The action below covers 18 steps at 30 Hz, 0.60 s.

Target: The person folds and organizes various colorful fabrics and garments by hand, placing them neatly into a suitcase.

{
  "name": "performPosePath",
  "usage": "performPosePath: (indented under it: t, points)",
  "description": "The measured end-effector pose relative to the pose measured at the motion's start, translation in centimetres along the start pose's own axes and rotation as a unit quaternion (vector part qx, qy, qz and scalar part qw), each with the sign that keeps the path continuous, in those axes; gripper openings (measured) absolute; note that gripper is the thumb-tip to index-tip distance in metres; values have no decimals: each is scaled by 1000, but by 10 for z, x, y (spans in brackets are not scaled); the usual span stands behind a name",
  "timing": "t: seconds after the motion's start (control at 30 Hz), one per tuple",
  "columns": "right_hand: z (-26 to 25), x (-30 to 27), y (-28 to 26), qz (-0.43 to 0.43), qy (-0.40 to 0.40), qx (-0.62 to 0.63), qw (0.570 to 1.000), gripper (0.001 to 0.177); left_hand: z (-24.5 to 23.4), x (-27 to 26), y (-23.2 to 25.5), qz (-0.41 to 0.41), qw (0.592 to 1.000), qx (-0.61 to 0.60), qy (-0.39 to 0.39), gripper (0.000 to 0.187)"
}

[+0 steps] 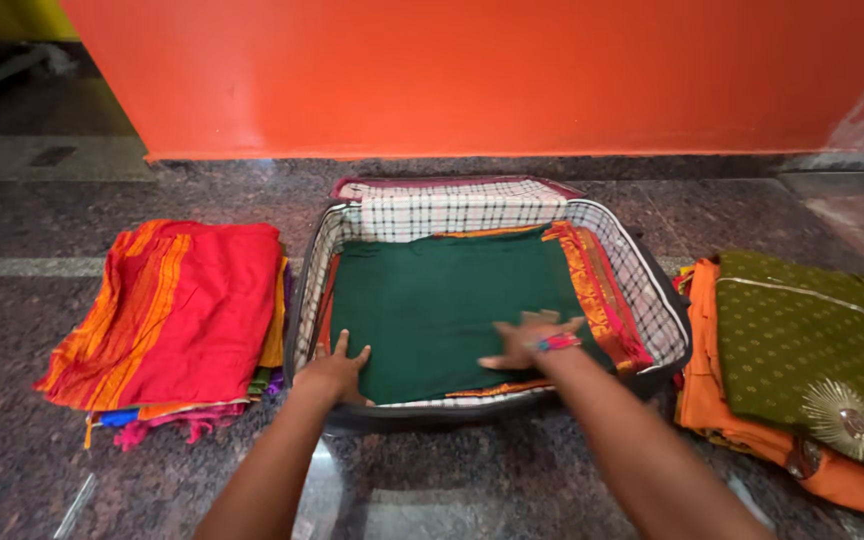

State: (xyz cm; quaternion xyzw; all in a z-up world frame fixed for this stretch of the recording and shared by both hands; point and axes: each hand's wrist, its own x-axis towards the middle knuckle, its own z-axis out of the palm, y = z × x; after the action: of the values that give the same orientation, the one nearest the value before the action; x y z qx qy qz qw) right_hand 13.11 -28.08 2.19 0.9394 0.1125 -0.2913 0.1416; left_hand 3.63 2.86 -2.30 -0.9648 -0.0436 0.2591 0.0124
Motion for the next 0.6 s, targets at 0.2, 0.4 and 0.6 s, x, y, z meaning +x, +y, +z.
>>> performPosePath:
  t: [0.2,0.4,0.6]
  points:
    - [4,-8,-74,-227,28,43,973,103,-6,-9,-3,-25,998,-45,-21,114]
    - [41,61,29,-136,20,10,990,123,-3,-1,-1,-18,998,-39,-44,117]
    - [86,64,111,41,24,62,997,120,-6,-6,1,-6,998,-31,-45,115]
